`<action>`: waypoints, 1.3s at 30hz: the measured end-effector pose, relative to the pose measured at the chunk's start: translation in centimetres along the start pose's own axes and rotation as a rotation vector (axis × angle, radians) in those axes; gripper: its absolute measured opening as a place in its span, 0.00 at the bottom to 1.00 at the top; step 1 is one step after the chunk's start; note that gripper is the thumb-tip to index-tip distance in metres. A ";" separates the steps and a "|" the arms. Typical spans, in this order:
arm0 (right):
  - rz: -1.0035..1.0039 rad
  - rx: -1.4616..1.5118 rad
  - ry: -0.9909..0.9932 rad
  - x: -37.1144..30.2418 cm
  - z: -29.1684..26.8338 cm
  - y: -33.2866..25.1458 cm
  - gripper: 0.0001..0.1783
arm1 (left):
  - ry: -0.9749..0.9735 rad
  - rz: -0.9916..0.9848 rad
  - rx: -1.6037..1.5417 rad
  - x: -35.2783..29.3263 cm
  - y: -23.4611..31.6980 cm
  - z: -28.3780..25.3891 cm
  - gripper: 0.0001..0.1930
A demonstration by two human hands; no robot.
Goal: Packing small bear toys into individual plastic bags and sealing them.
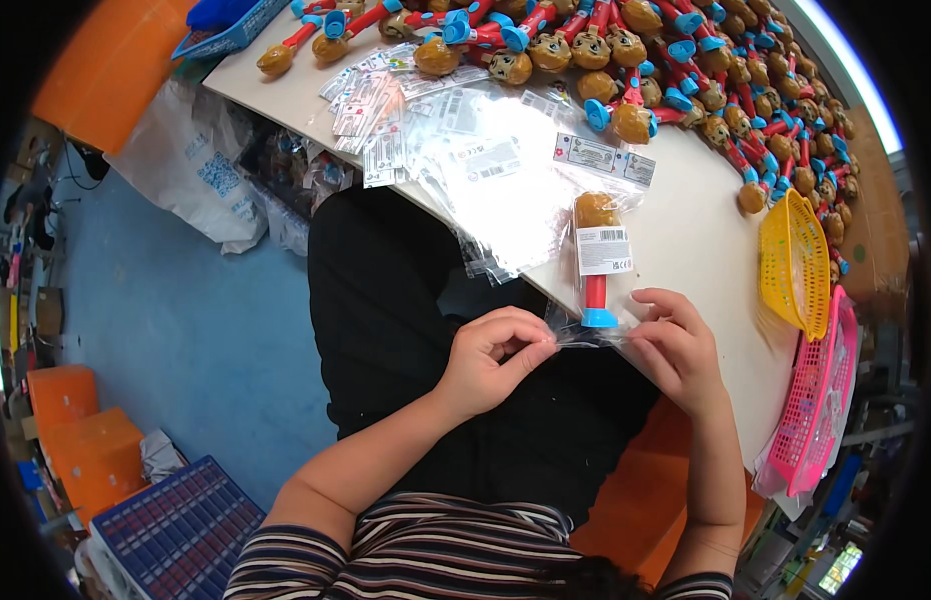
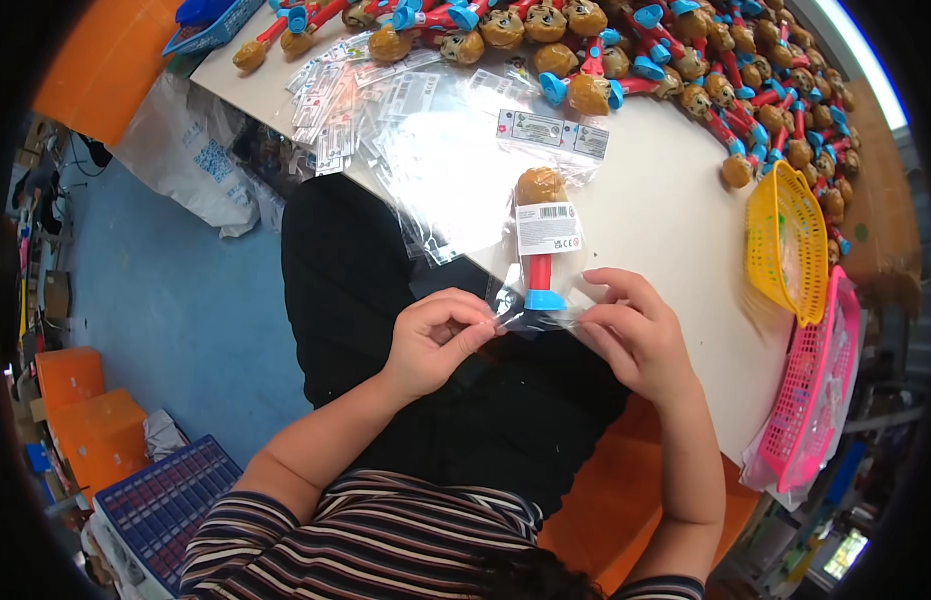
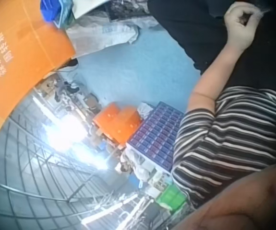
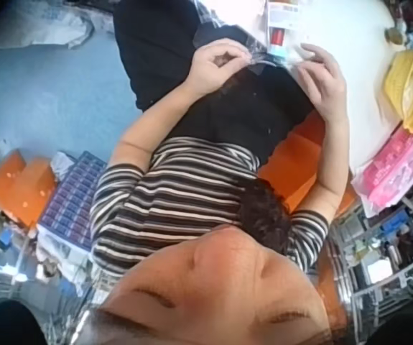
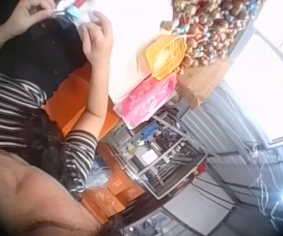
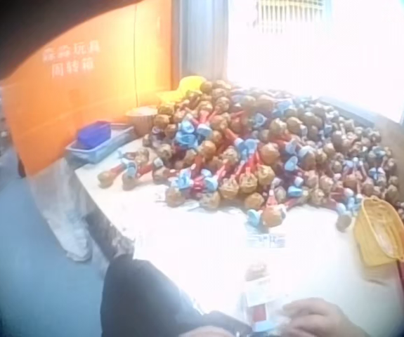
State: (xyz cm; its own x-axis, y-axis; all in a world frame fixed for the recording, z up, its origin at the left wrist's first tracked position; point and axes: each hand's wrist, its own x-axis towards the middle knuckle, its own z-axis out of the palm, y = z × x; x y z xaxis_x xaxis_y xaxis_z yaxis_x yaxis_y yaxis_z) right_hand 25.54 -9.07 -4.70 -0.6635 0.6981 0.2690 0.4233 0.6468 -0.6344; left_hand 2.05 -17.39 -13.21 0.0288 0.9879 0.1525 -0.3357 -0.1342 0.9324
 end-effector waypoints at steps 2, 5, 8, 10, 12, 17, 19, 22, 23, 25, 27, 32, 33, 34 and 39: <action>0.180 0.150 -0.001 -0.2 -0.2 -1.0 0.02 | 0.024 -0.021 -0.056 0.1 0.3 0.4 0.02; 0.550 0.484 0.005 -0.3 -0.5 -1.7 0.04 | 0.081 -0.118 -0.119 0.3 1.1 1.3 0.02; 0.755 0.671 0.033 -0.4 -0.3 -2.0 0.05 | 0.152 -0.293 -0.148 0.6 1.5 1.8 0.02; 0.773 0.673 0.054 -0.6 0.0 -2.1 0.03 | 0.193 -0.347 -0.188 0.8 1.6 1.9 0.05; 0.783 0.590 0.089 -0.9 0.5 -2.0 0.03 | 0.195 -0.342 -0.195 0.9 1.6 1.9 0.06; 0.765 0.439 0.110 -1.4 0.2 -2.6 0.12 | 0.129 -0.373 -0.190 1.6 2.4 1.8 0.10; 0.765 0.402 0.124 -1.0 0.1 -3.4 0.15 | 0.164 -0.398 -0.080 1.6 2.7 1.9 0.15; 0.738 0.538 0.329 0.0 0.8 -4.4 0.20 | 0.189 -0.388 -0.140 1.8 2.8 2.3 0.17; 0.771 0.617 0.351 0.4 1.0 -4.3 0.21 | 0.177 -0.390 -0.138 1.8 2.7 2.3 0.17; 0.805 0.695 0.391 0.6 1.2 -3.5 0.23 | 0.126 -0.401 -0.163 1.7 2.4 2.4 0.18; 0.822 0.838 0.218 0.3 1.3 -2.2 0.22 | 0.073 -0.423 -0.158 1.5 2.7 2.7 0.18; 0.852 0.823 0.145 0.0 0.4 -2.3 0.22 | 0.043 -0.494 -0.209 1.0 3.5 2.0 0.20; 0.849 0.849 0.181 -0.3 0.3 -2.5 0.21 | 0.032 -0.499 -0.208 1.0 3.5 2.0 0.20; 0.851 0.855 0.186 -0.3 0.6 -3.1 0.21 | 0.029 -0.528 -0.194 0.8 3.5 1.8 0.20; 0.947 0.566 0.298 -3.9 0.9 -6.8 0.22 | -0.045 -0.619 -0.226 0.1 3.6 2.6 0.23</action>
State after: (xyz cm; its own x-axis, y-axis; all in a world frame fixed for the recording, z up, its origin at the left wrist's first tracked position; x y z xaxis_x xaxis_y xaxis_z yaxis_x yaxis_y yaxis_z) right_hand 24.72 -16.50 -2.09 -0.0217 0.9256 -0.3778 0.2870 -0.3562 -0.8892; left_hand 3.32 -17.93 -8.95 0.3179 0.8724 -0.3714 -0.4338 0.4821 0.7612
